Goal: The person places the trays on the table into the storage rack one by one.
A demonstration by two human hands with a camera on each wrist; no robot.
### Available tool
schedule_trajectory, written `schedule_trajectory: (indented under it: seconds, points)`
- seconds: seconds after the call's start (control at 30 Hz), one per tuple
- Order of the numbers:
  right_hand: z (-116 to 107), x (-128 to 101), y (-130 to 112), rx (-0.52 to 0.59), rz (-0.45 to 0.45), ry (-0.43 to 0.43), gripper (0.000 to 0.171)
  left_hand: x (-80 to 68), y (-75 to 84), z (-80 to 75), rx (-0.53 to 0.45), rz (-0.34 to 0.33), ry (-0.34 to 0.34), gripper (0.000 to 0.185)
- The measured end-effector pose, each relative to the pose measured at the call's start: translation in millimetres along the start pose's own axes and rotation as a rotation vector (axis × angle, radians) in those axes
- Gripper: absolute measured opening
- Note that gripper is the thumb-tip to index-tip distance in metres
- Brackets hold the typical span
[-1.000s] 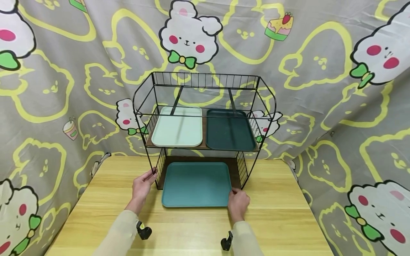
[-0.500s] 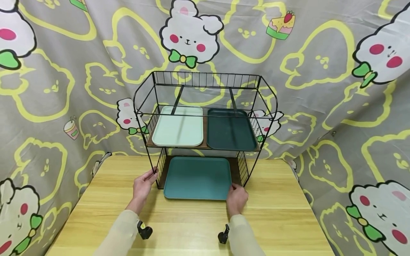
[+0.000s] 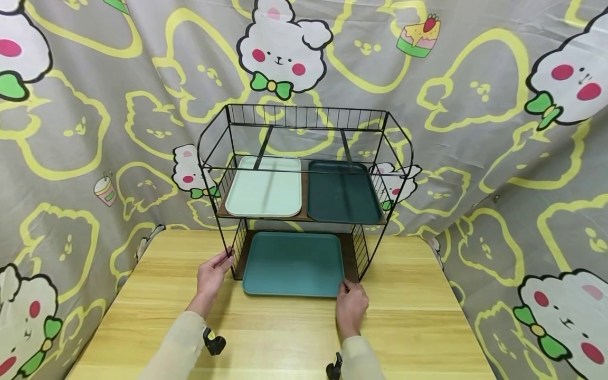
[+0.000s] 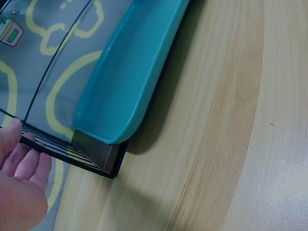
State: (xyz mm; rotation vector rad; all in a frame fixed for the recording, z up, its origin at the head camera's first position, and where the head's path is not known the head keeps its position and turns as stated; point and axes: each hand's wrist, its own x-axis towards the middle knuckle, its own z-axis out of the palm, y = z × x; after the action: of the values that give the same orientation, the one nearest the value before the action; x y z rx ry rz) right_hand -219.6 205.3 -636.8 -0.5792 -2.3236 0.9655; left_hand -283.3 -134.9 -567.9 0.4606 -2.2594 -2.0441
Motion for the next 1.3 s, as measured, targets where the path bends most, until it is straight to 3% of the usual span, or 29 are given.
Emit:
schedule_trajectory:
  seconds: [0.2,0.67,0.97,1.3]
  points:
    - [5,0,-1,0.002,0.013,0.035,0.011,0.6,-1.1,0.6,0.004,0.006,0.014,0.04]
    - [12,15,-15,0.072,0.336,0.001,0.017,-2.4,1.7,1.8,-0.024,-0.005,0.016,0.039]
    - [14,12,-12,0.192,0.377,0.023,0.02,-2.4,2.7,0.9,-0.018,-0.005,0.009,0.04]
    - [9,11,-8,0.215,0.388,0.003,0.024,-0.6,0.1,1.0,-0.026,0.002,0.003,0.041]
